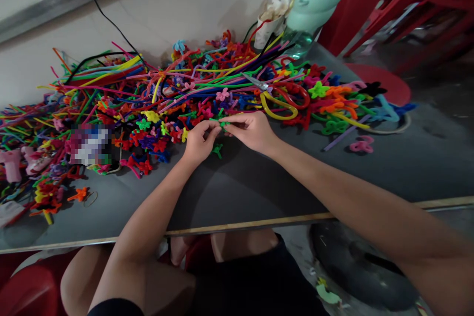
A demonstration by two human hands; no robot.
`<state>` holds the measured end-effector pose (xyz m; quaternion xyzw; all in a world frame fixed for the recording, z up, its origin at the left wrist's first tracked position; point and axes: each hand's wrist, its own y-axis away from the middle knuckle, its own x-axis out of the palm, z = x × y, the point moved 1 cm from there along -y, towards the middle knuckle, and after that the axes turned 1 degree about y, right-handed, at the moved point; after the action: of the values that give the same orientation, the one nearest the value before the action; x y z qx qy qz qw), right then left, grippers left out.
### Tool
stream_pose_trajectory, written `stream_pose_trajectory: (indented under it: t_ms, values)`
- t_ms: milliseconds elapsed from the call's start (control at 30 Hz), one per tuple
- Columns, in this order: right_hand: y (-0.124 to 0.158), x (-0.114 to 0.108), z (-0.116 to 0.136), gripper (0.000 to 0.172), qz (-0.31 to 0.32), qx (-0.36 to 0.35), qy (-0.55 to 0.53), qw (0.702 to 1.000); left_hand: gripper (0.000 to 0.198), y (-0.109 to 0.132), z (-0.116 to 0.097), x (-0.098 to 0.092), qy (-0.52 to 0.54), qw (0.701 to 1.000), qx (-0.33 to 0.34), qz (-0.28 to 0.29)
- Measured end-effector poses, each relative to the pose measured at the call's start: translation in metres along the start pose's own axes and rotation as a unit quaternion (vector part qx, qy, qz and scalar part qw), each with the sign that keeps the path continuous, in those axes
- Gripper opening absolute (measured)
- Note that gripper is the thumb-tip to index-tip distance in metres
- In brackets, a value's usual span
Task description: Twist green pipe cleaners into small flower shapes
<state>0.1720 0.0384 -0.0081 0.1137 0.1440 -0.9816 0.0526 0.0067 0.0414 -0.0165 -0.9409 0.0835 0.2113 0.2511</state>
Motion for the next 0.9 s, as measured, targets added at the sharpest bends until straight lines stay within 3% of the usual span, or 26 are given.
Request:
stream_pose_trajectory:
  t_ms: [133, 400, 633, 900]
  values:
    - [-0.0011, 0.0006, 0.0027, 0.024, -0.008, 0.004, -0.005, 1.000, 0.014, 0.0008, -0.0019, 0.0003, 0.010, 0.999, -0.039, -0.024]
    - [-0.0028, -0.0001, -0.0006, 0.029, 0.008, 0.025, -0.027, 0.999, 0.014, 0.0032, -0.0097, -0.0042, -0.014, 0.999, -0.006, -0.038]
    - [-0.0005, -0.0008, 0.0014, 0.020, -0.008, -0.004, 0.020, 1.000, 0.015, 0.0025, -0.0059, -0.0035, 0.038, 0.998, -0.052, -0.001]
    - [-0.0009, -0.0003, -0.0008, 0.029, 0.015, -0.007, -0.030, 0.999, 0.018, 0.0013, -0.0083, -0.0048, 0.072, 0.996, -0.036, 0.031]
